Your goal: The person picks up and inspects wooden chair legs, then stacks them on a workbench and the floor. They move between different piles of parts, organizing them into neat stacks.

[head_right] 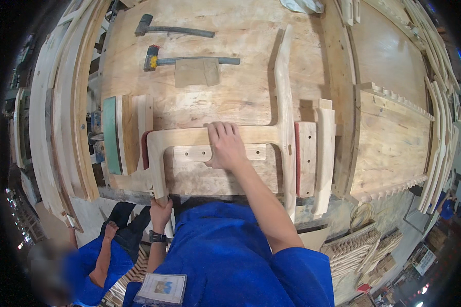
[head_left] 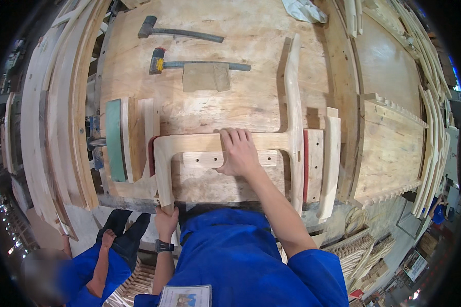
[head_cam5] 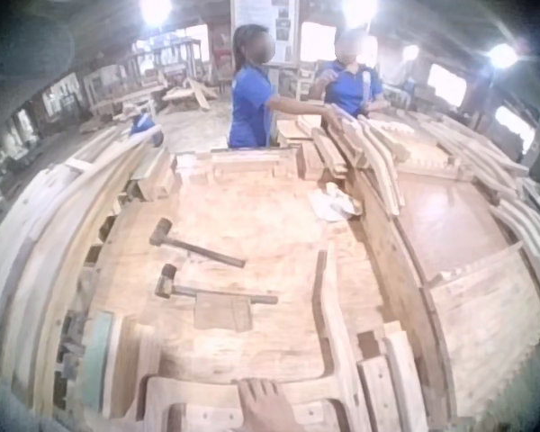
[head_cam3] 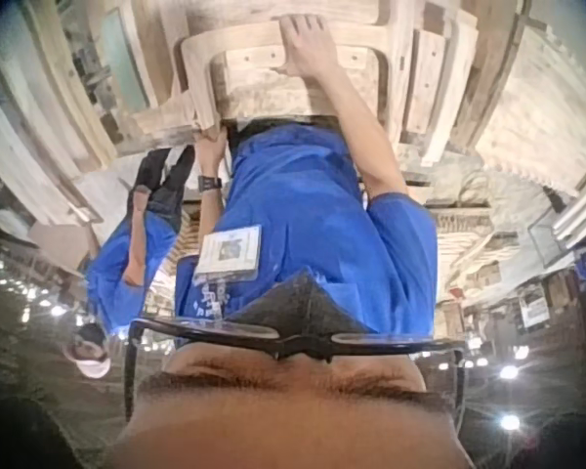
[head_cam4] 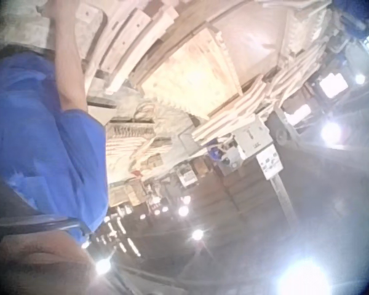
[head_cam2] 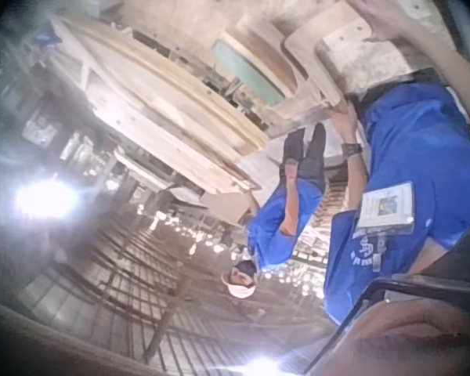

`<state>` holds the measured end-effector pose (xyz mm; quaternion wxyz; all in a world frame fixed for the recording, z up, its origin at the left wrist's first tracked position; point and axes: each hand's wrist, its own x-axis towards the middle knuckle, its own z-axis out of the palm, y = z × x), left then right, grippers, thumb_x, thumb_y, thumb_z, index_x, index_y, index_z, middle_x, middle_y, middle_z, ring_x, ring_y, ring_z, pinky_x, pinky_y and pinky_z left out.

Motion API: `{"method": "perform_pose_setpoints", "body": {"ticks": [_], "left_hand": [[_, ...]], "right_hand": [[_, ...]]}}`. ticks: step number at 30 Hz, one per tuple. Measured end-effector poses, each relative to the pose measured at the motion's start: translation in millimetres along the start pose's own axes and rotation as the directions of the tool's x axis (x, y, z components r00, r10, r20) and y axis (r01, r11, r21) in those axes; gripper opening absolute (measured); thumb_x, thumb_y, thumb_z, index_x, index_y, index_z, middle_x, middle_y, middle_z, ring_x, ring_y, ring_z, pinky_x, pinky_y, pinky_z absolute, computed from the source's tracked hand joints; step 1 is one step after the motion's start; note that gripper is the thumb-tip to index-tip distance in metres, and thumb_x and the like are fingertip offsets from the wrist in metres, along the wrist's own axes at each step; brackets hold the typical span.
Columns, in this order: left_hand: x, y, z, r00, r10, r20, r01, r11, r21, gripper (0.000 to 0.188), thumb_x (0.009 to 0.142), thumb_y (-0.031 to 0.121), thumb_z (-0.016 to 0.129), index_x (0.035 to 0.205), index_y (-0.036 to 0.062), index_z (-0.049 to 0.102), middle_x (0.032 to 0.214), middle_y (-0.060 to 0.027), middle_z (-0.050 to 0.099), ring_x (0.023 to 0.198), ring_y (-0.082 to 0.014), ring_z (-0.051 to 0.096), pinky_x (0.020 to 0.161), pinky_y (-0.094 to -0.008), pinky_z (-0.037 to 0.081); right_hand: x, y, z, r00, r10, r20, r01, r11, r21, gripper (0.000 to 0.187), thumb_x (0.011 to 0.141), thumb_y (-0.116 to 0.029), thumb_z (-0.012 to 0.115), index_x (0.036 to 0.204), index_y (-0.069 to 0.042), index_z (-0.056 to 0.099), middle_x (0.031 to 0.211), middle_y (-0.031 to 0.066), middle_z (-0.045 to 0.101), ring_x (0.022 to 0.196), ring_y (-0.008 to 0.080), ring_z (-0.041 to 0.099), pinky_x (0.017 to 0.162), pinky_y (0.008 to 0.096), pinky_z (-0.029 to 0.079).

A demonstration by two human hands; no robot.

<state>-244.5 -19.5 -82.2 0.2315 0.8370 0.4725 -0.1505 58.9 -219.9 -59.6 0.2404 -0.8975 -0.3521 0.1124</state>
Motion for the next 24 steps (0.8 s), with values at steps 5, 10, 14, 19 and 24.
{"method": "perform_pose_setpoints", "body": {"ticks": [5, 10, 14, 19, 24], "left_hand": [[-5.7, -1.3, 2.3, 0.999, -0.005, 0.052, 0.008, 0.998, -0.059, 0.071, 0.075, 0.045, 0.072, 0.119, -0.0056, 0.05, 0.089, -0.0319, 0.066, 0.087, -0.048, 0.065, 0.071, -0.0518, 0.054], [-3.8, 22.7, -11.3, 0.971, -0.184, 0.154, 0.193, 0.98, -0.044, 0.058, 0.078, 0.04, 0.071, 0.11, -0.004, 0.052, 0.09, -0.0294, 0.066, 0.086, -0.0482, 0.065, 0.074, -0.0512, 0.053], [0.9, 22.3, -10.6, 0.964, -0.21, 0.164, 0.226, 0.971, -0.083, 0.055, 0.079, 0.037, 0.072, 0.109, -0.0034, 0.052, 0.093, -0.0295, 0.066, 0.089, -0.047, 0.065, 0.076, -0.0503, 0.052], [9.9, 36.8, -18.1, 0.923, -0.283, 0.26, 0.323, 0.938, -0.125, 0.05, 0.078, 0.031, 0.072, 0.109, -0.0038, 0.054, 0.095, -0.0288, 0.066, 0.09, -0.0453, 0.065, 0.077, -0.0472, 0.052], [10.6, 33.3, -13.9, 0.935, -0.264, 0.237, 0.309, 0.935, -0.177, 0.051, 0.076, 0.027, 0.073, 0.111, -0.005, 0.055, 0.095, -0.0276, 0.066, 0.091, -0.0437, 0.066, 0.078, -0.0455, 0.053]], "right_hand": [[0.7, 1.4, 5.9, 0.994, 0.079, 0.071, -0.08, 0.997, 0.006, 0.102, 0.047, -0.034, 0.086, 0.135, -0.003, 0.044, 0.122, 0.0173, 0.052, 0.116, 0.0354, 0.048, 0.103, 0.0506, 0.035], [10.2, -4.8, 4.7, 0.998, 0.057, 0.025, -0.056, 0.998, -0.024, 0.1, 0.041, -0.031, 0.086, 0.13, -0.005, 0.048, 0.117, 0.0162, 0.052, 0.11, 0.0365, 0.048, 0.097, 0.0483, 0.038], [8.5, -4.2, 9.4, 0.992, 0.11, 0.056, -0.106, 0.993, -0.059, 0.102, 0.04, -0.032, 0.087, 0.129, -0.005, 0.048, 0.12, 0.0154, 0.051, 0.113, 0.0354, 0.048, 0.101, 0.0494, 0.035], [17.9, 0.5, 13.5, 0.99, 0.107, 0.096, -0.101, 0.993, -0.069, 0.098, 0.041, -0.037, 0.087, 0.125, -0.004, 0.05, 0.121, 0.0168, 0.051, 0.114, 0.0349, 0.049, 0.098, 0.0497, 0.035], [22.2, 2.0, 15.5, 0.991, 0.099, 0.09, -0.093, 0.993, -0.074, 0.096, 0.042, -0.039, 0.087, 0.124, -0.004, 0.05, 0.12, 0.0162, 0.052, 0.113, 0.0341, 0.051, 0.097, 0.0504, 0.036]]}}
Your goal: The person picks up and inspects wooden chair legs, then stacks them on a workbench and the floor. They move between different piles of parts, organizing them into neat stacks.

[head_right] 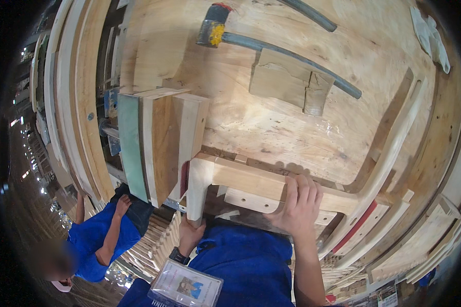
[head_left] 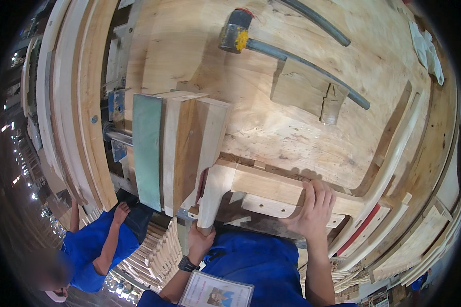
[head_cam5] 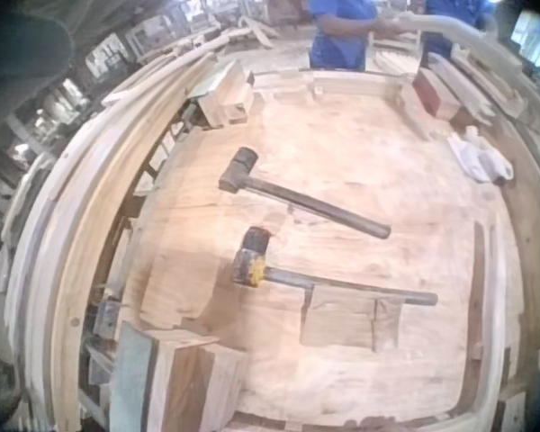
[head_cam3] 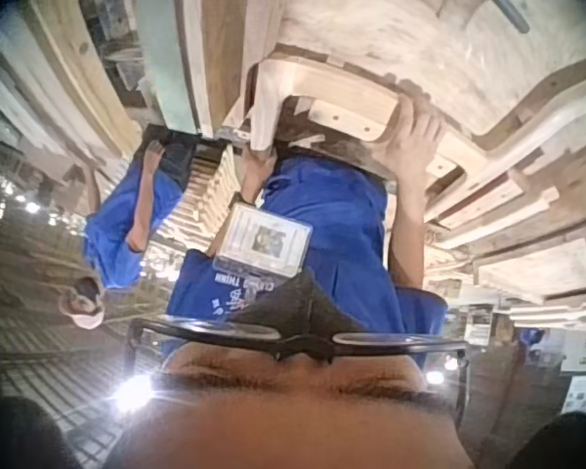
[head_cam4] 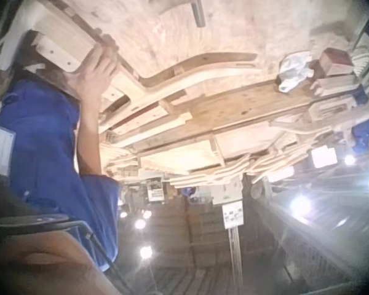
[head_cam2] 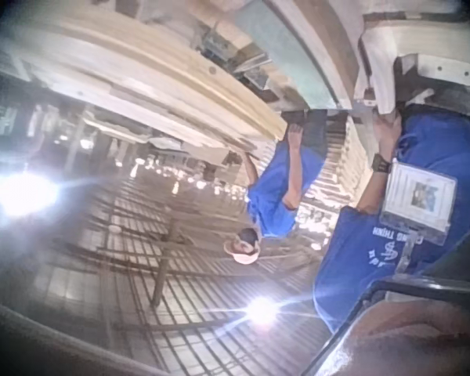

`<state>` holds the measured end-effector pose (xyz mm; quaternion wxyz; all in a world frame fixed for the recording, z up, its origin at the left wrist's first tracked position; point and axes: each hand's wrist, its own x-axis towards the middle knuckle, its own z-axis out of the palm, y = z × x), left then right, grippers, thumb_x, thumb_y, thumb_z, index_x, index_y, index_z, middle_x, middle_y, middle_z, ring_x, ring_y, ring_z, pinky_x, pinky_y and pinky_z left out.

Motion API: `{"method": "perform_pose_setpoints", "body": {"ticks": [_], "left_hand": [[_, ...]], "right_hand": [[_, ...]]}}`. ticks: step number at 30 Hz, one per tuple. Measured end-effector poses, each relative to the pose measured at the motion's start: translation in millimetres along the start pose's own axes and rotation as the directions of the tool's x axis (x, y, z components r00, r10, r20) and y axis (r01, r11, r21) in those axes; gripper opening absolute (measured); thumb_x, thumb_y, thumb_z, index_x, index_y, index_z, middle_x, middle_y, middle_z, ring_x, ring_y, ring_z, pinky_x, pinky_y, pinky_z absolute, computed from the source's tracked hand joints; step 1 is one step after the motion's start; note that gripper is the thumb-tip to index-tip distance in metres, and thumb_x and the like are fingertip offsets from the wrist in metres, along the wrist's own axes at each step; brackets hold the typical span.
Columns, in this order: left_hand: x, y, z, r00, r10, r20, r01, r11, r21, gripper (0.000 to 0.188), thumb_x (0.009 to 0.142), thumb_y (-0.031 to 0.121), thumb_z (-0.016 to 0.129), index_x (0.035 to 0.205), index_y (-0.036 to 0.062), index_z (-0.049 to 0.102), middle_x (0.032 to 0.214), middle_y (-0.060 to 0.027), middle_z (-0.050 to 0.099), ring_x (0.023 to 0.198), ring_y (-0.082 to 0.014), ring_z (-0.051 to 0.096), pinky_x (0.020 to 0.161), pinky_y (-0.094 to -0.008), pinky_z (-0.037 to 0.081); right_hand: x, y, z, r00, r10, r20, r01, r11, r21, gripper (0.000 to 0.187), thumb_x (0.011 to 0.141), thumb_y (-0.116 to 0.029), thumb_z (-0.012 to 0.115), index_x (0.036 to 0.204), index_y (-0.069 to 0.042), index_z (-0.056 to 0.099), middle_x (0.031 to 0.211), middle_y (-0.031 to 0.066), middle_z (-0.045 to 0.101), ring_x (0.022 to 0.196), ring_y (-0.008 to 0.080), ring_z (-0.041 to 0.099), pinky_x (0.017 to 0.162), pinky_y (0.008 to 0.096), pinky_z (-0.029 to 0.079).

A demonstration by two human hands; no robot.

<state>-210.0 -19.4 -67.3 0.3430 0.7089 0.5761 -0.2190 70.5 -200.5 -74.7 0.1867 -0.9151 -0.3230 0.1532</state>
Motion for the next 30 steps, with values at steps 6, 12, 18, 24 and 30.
{"method": "perform_pose_setpoints", "body": {"ticks": [6, 12, 18, 24, 30], "left_hand": [[-1.6, 1.2, 2.3, 1.0, 0.029, -0.006, -0.029, 0.997, -0.068, 0.053, 0.073, 0.022, 0.075, 0.113, -0.0068, 0.054, 0.095, -0.0268, 0.066, 0.09, -0.043, 0.066, 0.078, -0.0437, 0.053], [4.7, -22.1, 7.2, 0.991, 0.132, 0.014, -0.133, 0.99, 0.054, 0.049, 0.073, 0.019, 0.074, 0.111, -0.0059, 0.055, 0.095, -0.0275, 0.065, 0.091, -0.0437, 0.065, 0.079, -0.0446, 0.052], [6.8, -42.3, 18.1, 0.969, 0.246, 0.003, -0.245, 0.965, -0.09, 0.04, 0.079, 0.007, 0.071, 0.112, -0.0076, 0.054, 0.094, -0.0184, 0.065, 0.084, -0.0296, 0.063, 0.079, -0.0389, 0.051], [8.8, -41.1, 12.1, 0.944, 0.327, 0.031, -0.323, 0.941, -0.102, 0.045, 0.078, 0.011, 0.074, 0.113, -0.0091, 0.054, 0.099, -0.0203, 0.065, 0.088, -0.0299, 0.065, 0.08, -0.0385, 0.051], [2.1, -43.1, 8.4, 0.919, 0.391, -0.05, -0.392, 0.92, -0.012, 0.052, 0.077, 0.02, 0.077, 0.113, -0.0094, 0.053, 0.101, -0.0263, 0.065, 0.096, -0.0359, 0.066, 0.082, -0.0412, 0.052]], "right_hand": [[-2.5, 3.7, 1.7, 1.0, 0.006, 0.0, -0.006, 0.999, 0.052, 0.097, 0.041, -0.039, 0.087, 0.123, -0.004, 0.051, 0.121, 0.014, 0.053, 0.114, 0.0337, 0.05, 0.099, 0.0516, 0.035], [-6.6, 10.4, 0.1, 0.993, 0.036, 0.115, -0.049, 0.993, 0.107, 0.101, 0.044, -0.04, 0.087, 0.128, -0.001, 0.047, 0.123, 0.018, 0.051, 0.118, 0.036, 0.048, 0.103, 0.0526, 0.034], [-11.9, 18.1, -9.6, 0.988, -0.052, 0.143, 0.039, 0.995, 0.093, 0.102, 0.05, -0.038, 0.086, 0.132, 0.005, 0.044, 0.124, 0.0215, 0.051, 0.12, 0.0381, 0.046, 0.108, 0.0509, 0.032], [-23.1, 11.8, -15.2, 0.998, -0.067, 0.006, 0.065, 0.99, 0.125, 0.102, 0.048, -0.036, 0.085, 0.131, 0.006, 0.045, 0.118, 0.0199, 0.052, 0.117, 0.036, 0.047, 0.108, 0.047, 0.032], [-29.1, 6.4, -17.4, 0.995, -0.097, -0.038, 0.1, 0.991, 0.089, 0.099, 0.049, -0.039, 0.085, 0.129, 0.005, 0.046, 0.118, 0.019, 0.051, 0.116, 0.0347, 0.047, 0.108, 0.0462, 0.031]]}}
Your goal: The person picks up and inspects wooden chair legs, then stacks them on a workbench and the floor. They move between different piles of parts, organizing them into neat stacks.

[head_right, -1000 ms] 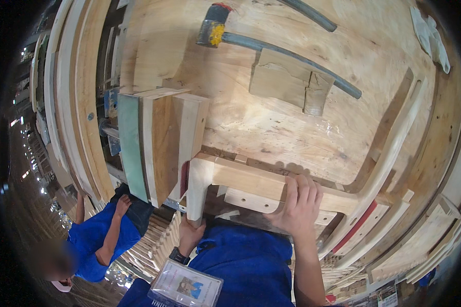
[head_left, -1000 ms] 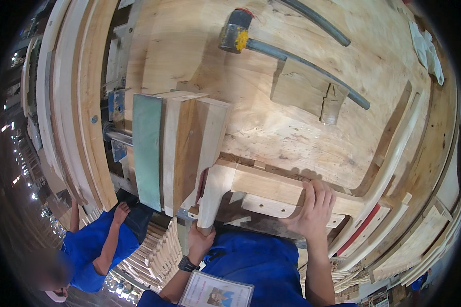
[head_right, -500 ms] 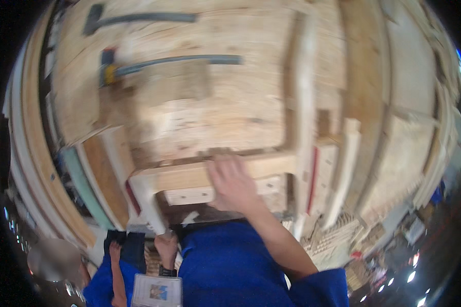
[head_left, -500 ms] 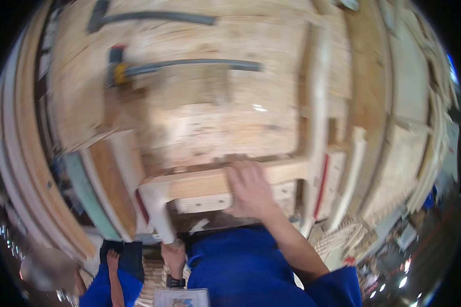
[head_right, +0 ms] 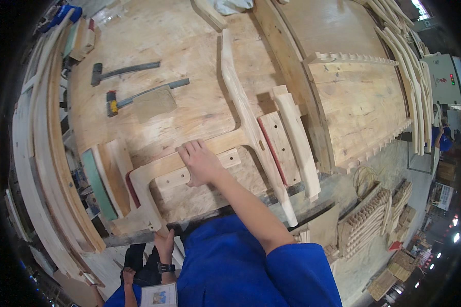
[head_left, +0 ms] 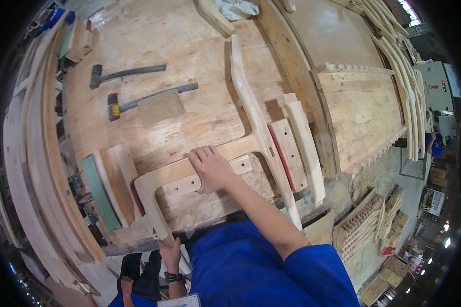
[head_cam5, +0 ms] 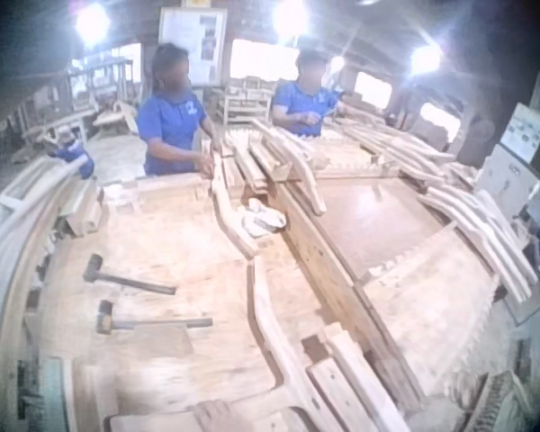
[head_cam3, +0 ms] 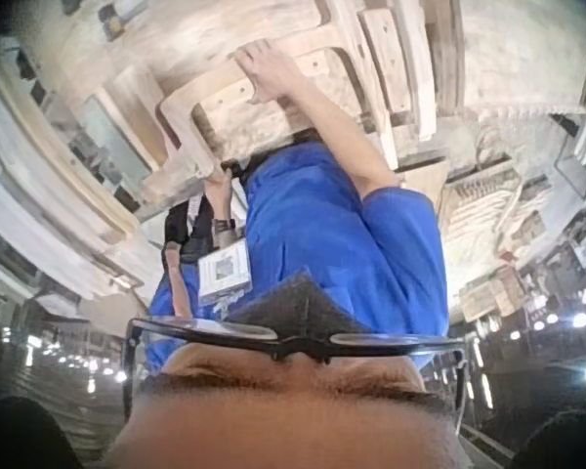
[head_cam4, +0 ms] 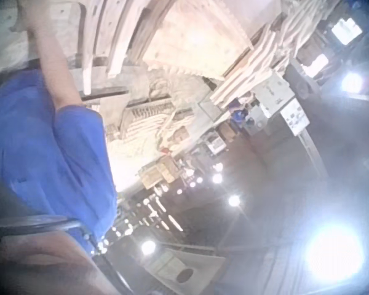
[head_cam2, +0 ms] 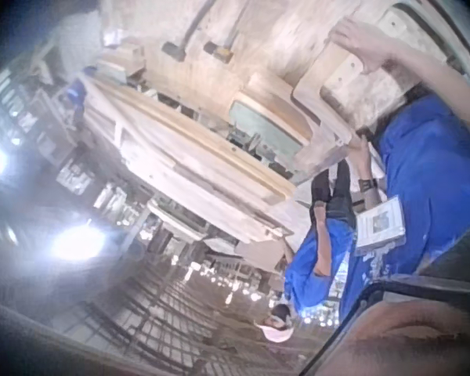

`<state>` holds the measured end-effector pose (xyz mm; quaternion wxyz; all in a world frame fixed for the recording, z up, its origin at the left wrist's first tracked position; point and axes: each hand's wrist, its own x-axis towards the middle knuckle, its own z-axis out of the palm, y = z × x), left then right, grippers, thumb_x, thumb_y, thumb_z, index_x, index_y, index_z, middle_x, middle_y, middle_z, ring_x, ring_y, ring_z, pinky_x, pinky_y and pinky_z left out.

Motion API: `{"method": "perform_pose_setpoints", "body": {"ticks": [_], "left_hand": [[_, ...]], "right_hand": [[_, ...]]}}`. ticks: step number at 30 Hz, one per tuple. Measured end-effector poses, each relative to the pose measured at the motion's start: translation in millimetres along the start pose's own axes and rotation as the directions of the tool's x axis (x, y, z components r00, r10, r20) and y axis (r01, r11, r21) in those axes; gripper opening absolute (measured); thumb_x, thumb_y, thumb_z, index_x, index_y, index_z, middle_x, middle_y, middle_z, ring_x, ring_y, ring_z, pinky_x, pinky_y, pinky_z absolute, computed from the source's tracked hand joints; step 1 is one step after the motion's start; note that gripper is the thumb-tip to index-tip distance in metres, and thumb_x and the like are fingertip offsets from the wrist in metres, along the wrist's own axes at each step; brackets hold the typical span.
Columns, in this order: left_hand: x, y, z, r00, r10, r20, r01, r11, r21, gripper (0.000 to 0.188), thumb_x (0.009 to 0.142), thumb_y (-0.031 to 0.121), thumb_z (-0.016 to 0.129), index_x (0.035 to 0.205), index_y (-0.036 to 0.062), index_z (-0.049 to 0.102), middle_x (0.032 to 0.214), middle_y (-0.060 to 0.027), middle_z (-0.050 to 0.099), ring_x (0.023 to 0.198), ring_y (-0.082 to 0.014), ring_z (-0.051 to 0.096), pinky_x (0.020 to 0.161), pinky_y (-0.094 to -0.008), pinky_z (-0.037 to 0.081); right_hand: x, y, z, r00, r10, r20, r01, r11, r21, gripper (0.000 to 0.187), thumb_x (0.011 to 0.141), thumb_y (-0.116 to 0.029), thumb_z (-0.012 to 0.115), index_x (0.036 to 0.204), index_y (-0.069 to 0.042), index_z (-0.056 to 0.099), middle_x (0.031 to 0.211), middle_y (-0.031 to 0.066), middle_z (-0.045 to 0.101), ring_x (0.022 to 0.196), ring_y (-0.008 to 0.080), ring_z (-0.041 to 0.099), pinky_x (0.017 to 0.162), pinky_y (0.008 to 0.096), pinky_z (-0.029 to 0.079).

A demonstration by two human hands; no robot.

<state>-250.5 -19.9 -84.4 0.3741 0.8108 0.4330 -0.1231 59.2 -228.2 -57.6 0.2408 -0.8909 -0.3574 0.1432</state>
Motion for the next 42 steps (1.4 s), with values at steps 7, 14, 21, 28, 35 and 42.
{"method": "perform_pose_setpoints", "body": {"ticks": [7, 14, 21, 28, 35, 42], "left_hand": [[-26.7, -10.4, -4.8, 0.963, 0.225, -0.15, -0.205, 0.97, 0.133, 0.054, 0.08, 0.027, 0.072, 0.119, -0.005, 0.052, 0.101, -0.0275, 0.066, 0.095, -0.0437, 0.065, 0.083, -0.0472, 0.051], [-61.8, -34.4, -7.8, 0.996, 0.075, -0.042, -0.067, 0.981, 0.18, 0.047, 0.08, 0.031, 0.071, 0.11, -0.0024, 0.055, 0.097, -0.0264, 0.067, 0.091, -0.0451, 0.065, 0.079, -0.0487, 0.052], [-68.2, -33.4, -6.1, 0.988, 0.112, -0.104, -0.099, 0.987, 0.123, 0.05, 0.076, 0.028, 0.075, 0.111, -0.0018, 0.055, 0.1, -0.0221, 0.067, 0.094, -0.0378, 0.066, 0.082, -0.0446, 0.052], [-64.0, -40.6, -16.6, 0.993, 0.117, -0.026, -0.119, 0.989, -0.092, 0.053, 0.075, 0.034, 0.075, 0.11, -0.0038, 0.06, 0.101, -0.0235, 0.068, 0.096, -0.0371, 0.066, 0.081, -0.0433, 0.052], [-71.5, -29.5, -37.8, 1.0, 0.0, -0.03, 0.001, 0.999, 0.043, 0.057, 0.074, 0.044, 0.073, 0.106, -0.001, 0.061, 0.101, -0.0242, 0.067, 0.095, -0.0391, 0.065, 0.081, -0.044, 0.051], [-99.1, -17.8, -68.0, 0.977, 0.129, -0.168, -0.138, 0.99, -0.042, 0.053, 0.076, 0.041, 0.074, 0.107, 0.001, 0.059, 0.096, -0.023, 0.066, 0.092, -0.0399, 0.064, 0.079, -0.0447, 0.05]], "right_hand": [[-33.1, -23.0, -6.6, 0.951, -0.009, -0.309, -0.005, 0.999, -0.047, 0.076, 0.064, -0.035, 0.081, 0.125, -0.002, 0.051, 0.117, 0.0194, 0.051, 0.116, 0.0351, 0.047, 0.105, 0.0462, 0.034], [-220.2, -30.1, -7.5, 0.659, 0.475, -0.583, -0.473, 0.865, 0.17, 0.021, 0.078, -0.02, 0.07, 0.093, -0.007, 0.065, 0.091, 0.0117, 0.062, 0.088, 0.0325, 0.057, 0.076, 0.0443, 0.046], [-353.7, 5.4, 12.3, 0.388, 0.892, -0.234, -0.899, 0.422, 0.118, 0.056, 0.073, -0.035, 0.074, 0.116, -0.005, 0.054, 0.092, 0.0182, 0.065, 0.093, 0.0385, 0.062, 0.084, 0.0473, 0.049], [-363.1, 57.2, 46.1, 0.512, 0.856, -0.07, -0.718, 0.471, 0.512, 0.035, 0.075, -0.023, 0.072, 0.099, 0.001, 0.062, 0.072, 0.0116, 0.065, 0.064, 0.0221, 0.065, 0.059, 0.0355, 0.053], [-345.7, 36.2, 39.6, 0.483, 0.874, -0.053, -0.679, 0.412, 0.607, 0.021, 0.074, -0.013, 0.067, 0.082, 0.004, 0.057, 0.059, 0.0073, 0.057, 0.05, 0.0151, 0.056, 0.047, 0.0332, 0.045], [-346.6, 27.4, 51.8, 0.492, 0.87, -0.022, -0.629, 0.373, 0.682, 0.016, 0.076, -0.01, 0.063, 0.08, 0.004, 0.055, 0.058, 0.0052, 0.052, 0.048, 0.0136, 0.052, 0.044, 0.0316, 0.041]]}}
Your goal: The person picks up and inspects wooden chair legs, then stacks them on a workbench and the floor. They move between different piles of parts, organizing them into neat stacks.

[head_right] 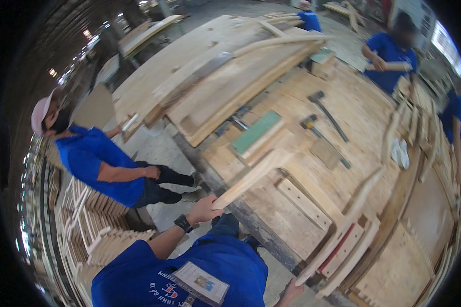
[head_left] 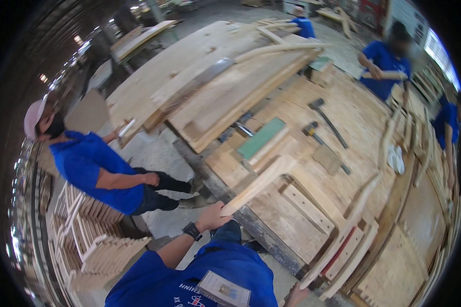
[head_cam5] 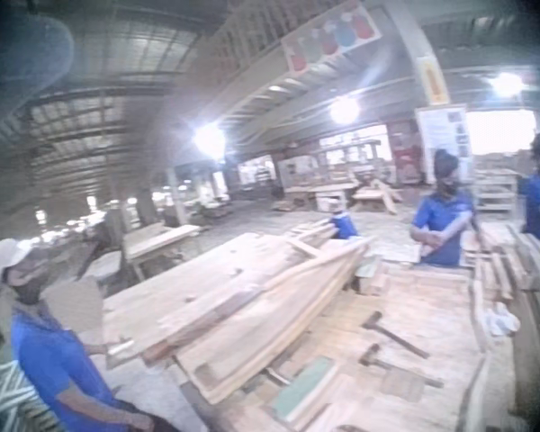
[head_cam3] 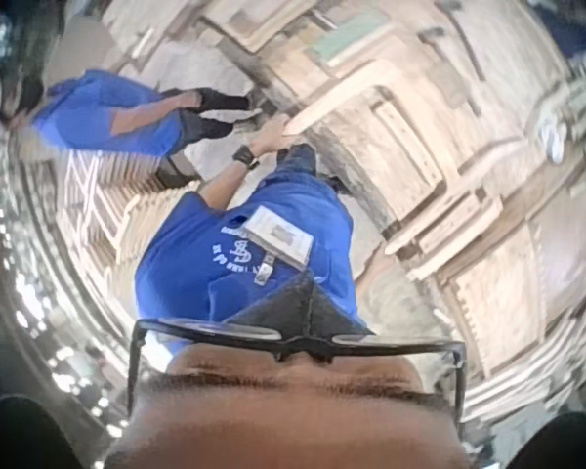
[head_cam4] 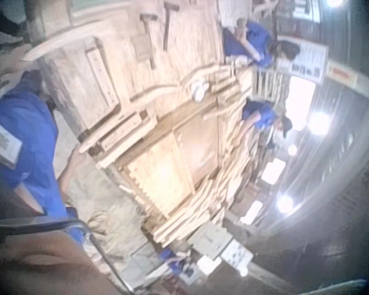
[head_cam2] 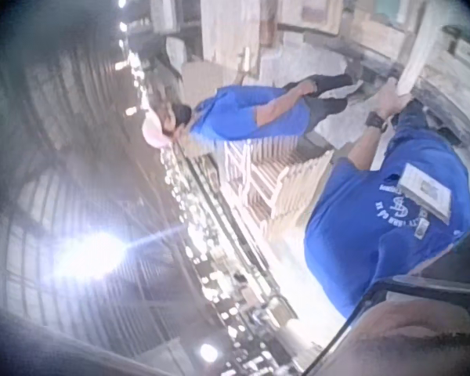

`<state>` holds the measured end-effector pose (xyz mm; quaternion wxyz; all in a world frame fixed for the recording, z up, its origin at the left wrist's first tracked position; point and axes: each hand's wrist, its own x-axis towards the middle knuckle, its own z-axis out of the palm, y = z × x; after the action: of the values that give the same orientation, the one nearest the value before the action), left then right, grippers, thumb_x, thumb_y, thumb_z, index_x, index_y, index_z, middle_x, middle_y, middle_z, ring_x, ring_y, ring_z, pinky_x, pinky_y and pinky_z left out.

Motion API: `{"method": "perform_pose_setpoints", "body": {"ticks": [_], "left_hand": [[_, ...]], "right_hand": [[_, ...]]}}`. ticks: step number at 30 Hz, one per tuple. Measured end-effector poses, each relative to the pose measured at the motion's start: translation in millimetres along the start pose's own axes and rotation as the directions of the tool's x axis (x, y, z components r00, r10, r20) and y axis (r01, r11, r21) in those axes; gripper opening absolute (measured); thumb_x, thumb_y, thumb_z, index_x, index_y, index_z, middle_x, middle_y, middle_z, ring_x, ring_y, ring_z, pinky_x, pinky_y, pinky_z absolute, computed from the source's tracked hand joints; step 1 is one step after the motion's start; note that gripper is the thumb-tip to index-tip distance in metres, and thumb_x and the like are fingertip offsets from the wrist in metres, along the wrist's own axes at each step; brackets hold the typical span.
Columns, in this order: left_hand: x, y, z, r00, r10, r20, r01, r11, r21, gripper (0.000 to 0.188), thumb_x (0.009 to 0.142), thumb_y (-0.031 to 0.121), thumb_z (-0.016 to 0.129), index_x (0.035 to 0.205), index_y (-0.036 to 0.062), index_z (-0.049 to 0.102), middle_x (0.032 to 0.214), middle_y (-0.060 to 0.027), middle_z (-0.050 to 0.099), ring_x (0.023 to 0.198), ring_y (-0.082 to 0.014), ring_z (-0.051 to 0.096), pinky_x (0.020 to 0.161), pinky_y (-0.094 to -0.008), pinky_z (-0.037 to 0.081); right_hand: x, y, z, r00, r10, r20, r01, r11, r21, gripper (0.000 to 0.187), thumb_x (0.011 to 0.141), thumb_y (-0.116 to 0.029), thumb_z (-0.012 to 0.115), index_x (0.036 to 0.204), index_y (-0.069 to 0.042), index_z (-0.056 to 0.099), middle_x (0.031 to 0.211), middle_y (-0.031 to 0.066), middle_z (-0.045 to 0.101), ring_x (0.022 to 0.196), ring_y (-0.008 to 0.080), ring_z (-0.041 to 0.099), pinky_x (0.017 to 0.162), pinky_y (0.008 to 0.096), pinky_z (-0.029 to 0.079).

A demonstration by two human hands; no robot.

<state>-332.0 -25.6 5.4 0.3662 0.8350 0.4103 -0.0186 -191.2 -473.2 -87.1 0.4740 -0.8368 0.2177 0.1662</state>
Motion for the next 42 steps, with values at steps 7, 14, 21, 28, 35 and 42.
{"method": "perform_pose_setpoints", "body": {"ticks": [7, 14, 21, 28, 35, 42], "left_hand": [[-4.6, -15.3, -58.0, 0.968, 0.094, -0.231, -0.102, 0.995, -0.022, 0.046, 0.078, 0.032, 0.073, 0.108, 0.0008, 0.058, 0.098, -0.0222, 0.065, 0.093, -0.0403, 0.063, 0.079, -0.0448, 0.05], [7.4, -65.7, -143.2, 0.907, 0.025, -0.421, -0.042, 0.999, -0.03, 0.04, 0.081, 0.028, 0.07, 0.109, 0.0019, 0.058, 0.097, -0.0218, 0.065, 0.092, -0.0408, 0.063, 0.077, -0.0461, 0.05], [25.8, -163.1, -232.6, 0.761, -0.086, -0.643, -0.005, 0.99, -0.138, 0.035, 0.084, 0.024, 0.067, 0.106, -0.0008, 0.056, 0.096, -0.0239, 0.063, 0.092, -0.0427, 0.061, 0.077, -0.0471, 0.049], [26.4, -242.2, -287.5, 0.683, -0.187, -0.706, 0.07, 0.979, -0.191, 0.028, 0.086, 0.018, 0.064, 0.102, -0.0013, 0.054, 0.094, -0.0272, 0.062, 0.092, -0.0464, 0.059, 0.077, -0.0509, 0.047], [27.8, -265.4, -295.4, 0.673, -0.349, -0.652, 0.129, 0.924, -0.361, 0.03, 0.086, 0.019, 0.065, 0.102, -0.0028, 0.053, 0.096, -0.0281, 0.062, 0.096, -0.0459, 0.06, 0.08, -0.0503, 0.048], [27.7, -278.7, -295.3, 0.657, -0.408, -0.635, 0.132, 0.891, -0.435, 0.029, 0.086, 0.018, 0.066, 0.101, -0.0031, 0.053, 0.096, -0.0282, 0.062, 0.095, -0.0463, 0.06, 0.08, -0.05, 0.048]], "right_hand": [[-33.9, -34.3, 13.4, 0.949, 0.133, 0.287, -0.035, 0.946, -0.321, 0.074, 0.084, -0.057, 0.048, 0.139, -0.013, 0.024, 0.124, 0.0185, 0.048, 0.107, 0.0388, 0.05, 0.089, 0.0535, 0.04], [-69.5, -102.7, 107.3, 0.957, -0.283, 0.065, 0.285, 0.958, -0.024, 0.017, 0.079, -0.011, 0.063, 0.08, 0.003, 0.054, 0.059, 0.0034, 0.05, 0.047, 0.0126, 0.05, 0.044, 0.0294, 0.041], [-129.4, -219.3, 229.8, 0.858, -0.432, 0.276, 0.446, 0.895, 0.016, 0.019, 0.079, -0.015, 0.062, 0.08, 0.003, 0.054, 0.061, 0.0042, 0.052, 0.049, 0.0121, 0.049, 0.047, 0.0293, 0.04], [-165.2, -274.2, 327.3, 0.762, -0.498, 0.414, 0.486, 0.862, 0.143, 0.014, 0.08, -0.012, 0.064, 0.083, -0.003, 0.053, 0.061, -0.0006, 0.049, 0.047, 0.0077, 0.044, 0.043, 0.0255, 0.035], [-168.6, -308.0, 364.6, 0.711, -0.516, 0.477, 0.468, 0.854, 0.227, 0.011, 0.08, -0.008, 0.062, 0.082, -0.005, 0.052, 0.062, -0.0025, 0.046, 0.046, 0.0056, 0.039, 0.041, 0.023, 0.03], [-175.2, -321.5, 379.2, 0.711, -0.519, 0.474, 0.502, 0.847, 0.175, 0.011, 0.082, -0.008, 0.064, 0.083, -0.004, 0.053, 0.064, -0.002, 0.048, 0.047, 0.0044, 0.039, 0.041, 0.0227, 0.029]]}}
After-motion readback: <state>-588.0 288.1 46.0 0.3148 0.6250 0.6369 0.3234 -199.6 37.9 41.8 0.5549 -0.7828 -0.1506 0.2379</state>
